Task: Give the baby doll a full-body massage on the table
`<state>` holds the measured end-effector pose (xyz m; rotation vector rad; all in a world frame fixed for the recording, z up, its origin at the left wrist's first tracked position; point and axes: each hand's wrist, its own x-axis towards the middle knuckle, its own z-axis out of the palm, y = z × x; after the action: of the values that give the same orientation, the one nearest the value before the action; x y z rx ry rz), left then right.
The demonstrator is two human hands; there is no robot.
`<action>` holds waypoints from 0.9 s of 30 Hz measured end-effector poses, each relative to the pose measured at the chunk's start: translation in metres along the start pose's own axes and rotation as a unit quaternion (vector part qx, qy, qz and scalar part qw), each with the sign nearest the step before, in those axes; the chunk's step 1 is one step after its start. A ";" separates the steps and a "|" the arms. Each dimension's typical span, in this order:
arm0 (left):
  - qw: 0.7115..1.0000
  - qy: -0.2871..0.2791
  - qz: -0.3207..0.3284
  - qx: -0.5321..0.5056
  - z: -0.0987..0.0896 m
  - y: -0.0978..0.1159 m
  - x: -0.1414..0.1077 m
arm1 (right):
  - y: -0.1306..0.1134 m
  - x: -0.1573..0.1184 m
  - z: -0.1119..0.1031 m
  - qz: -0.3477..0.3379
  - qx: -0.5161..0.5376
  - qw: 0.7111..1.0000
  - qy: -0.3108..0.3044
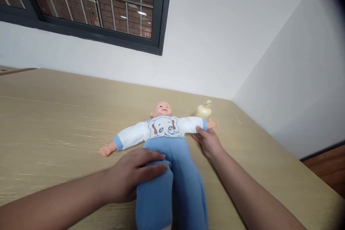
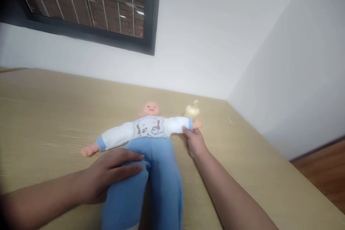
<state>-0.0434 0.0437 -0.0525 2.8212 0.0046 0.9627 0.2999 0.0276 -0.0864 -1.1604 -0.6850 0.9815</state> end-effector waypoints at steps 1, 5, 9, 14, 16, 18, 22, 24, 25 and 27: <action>1.000 -0.004 0.005 0.009 0.000 0.000 0.000 | 0.000 0.002 -0.001 0.027 0.019 0.999 0.000; 0.998 -0.007 0.028 0.057 -0.001 0.002 0.000 | -0.001 0.007 -0.006 0.117 0.091 0.989 -0.009; 0.994 0.000 0.047 0.097 0.001 0.006 0.002 | -0.003 0.009 -0.008 0.146 0.113 0.983 -0.015; 0.992 0.010 0.061 0.114 0.006 0.010 0.002 | -0.001 0.009 -0.008 0.139 0.107 0.984 -0.019; 0.992 0.006 0.061 0.114 0.009 0.011 0.001 | 0.000 0.008 -0.007 0.130 0.105 0.986 -0.023; 0.993 -0.003 0.049 0.105 0.011 0.010 -0.001 | 0.001 0.006 -0.004 0.108 0.104 0.988 -0.026; 0.999 0.007 0.028 0.031 0.011 0.005 -0.002 | -0.001 -0.004 0.005 0.013 0.090 0.995 -0.029; 0.999 0.023 0.011 -0.023 0.009 0.001 -0.003 | -0.004 -0.010 0.009 -0.051 0.042 0.998 -0.022; 0.998 0.030 -0.003 -0.053 0.008 -0.001 -0.003 | -0.005 -0.014 0.010 -0.086 -0.001 0.996 -0.011; 0.992 0.044 -0.038 -0.116 0.006 -0.006 -0.002 | -0.008 -0.021 0.013 -0.153 -0.110 0.982 0.024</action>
<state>-0.0410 0.0482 -0.0596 2.5468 0.0100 0.9998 0.2819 0.0135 -0.0747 -1.2220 -0.9187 0.6276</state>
